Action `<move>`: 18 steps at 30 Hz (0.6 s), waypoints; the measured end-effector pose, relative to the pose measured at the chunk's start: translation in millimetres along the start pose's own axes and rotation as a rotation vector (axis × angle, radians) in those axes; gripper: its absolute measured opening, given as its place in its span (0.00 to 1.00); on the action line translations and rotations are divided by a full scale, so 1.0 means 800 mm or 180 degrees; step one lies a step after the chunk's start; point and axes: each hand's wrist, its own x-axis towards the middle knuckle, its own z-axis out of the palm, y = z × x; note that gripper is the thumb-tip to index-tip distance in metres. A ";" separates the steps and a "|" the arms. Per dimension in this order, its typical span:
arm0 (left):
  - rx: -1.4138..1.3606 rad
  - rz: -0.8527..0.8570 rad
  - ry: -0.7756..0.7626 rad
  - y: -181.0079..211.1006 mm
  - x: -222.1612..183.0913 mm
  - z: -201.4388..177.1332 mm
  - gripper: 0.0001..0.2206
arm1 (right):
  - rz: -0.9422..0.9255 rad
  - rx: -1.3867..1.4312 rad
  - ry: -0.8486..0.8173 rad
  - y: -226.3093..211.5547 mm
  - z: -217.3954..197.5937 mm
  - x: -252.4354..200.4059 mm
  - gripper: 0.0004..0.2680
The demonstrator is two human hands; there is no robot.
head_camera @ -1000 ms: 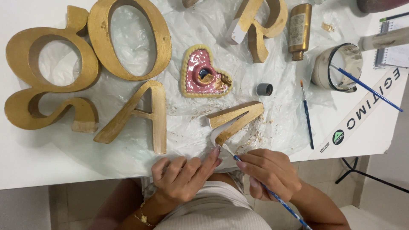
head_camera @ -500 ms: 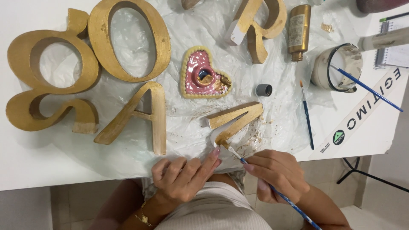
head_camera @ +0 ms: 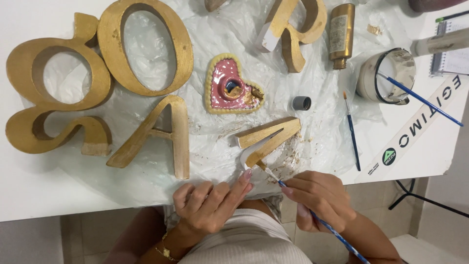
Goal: Painting wooden decorative letters with white paint using a small brush.
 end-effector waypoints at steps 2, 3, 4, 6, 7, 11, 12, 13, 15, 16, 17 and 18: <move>-0.0004 0.0019 -0.0051 -0.001 0.002 -0.003 0.10 | 0.0031 -0.0052 -0.0088 0.003 -0.005 -0.004 0.09; -0.0002 0.0035 -0.0098 -0.001 0.003 -0.004 0.10 | 0.0056 -0.0103 -0.0177 0.004 -0.007 -0.006 0.09; -0.0011 0.0044 -0.0101 0.000 0.001 -0.002 0.10 | 0.0065 -0.0110 -0.0171 0.004 -0.004 -0.006 0.09; 0.0001 0.0023 0.0056 0.000 -0.002 0.003 0.09 | -0.0024 -0.0241 0.0009 0.008 0.005 -0.003 0.09; 0.0003 0.0021 0.0052 0.000 -0.002 0.002 0.09 | -0.0022 -0.0236 0.0008 0.006 0.001 -0.004 0.09; 0.0012 0.0011 -0.0100 0.001 0.001 -0.003 0.11 | -0.0078 -0.0152 0.0039 0.009 0.000 -0.007 0.09; 0.0028 0.0002 -0.0150 0.001 0.002 -0.004 0.11 | -0.0111 -0.0219 0.0090 0.011 0.003 -0.008 0.09; 0.0025 0.0009 -0.0150 0.001 0.000 -0.004 0.11 | -0.0108 -0.0224 0.0095 0.011 0.003 -0.009 0.09; 0.0037 0.0051 -0.0113 0.000 -0.003 -0.002 0.12 | -0.0075 -0.0209 0.0052 0.012 0.003 -0.012 0.09; 0.0039 0.0052 -0.0110 -0.001 -0.002 -0.003 0.12 | -0.0079 -0.0210 0.0053 0.011 -0.001 -0.013 0.09; 0.0037 0.0059 -0.0149 -0.001 -0.002 -0.004 0.12 | -0.0082 -0.0175 0.0039 0.010 -0.004 -0.015 0.09; 0.0034 0.0067 -0.0187 -0.001 -0.002 -0.005 0.12 | -0.0085 -0.0140 0.0024 0.008 -0.008 -0.017 0.08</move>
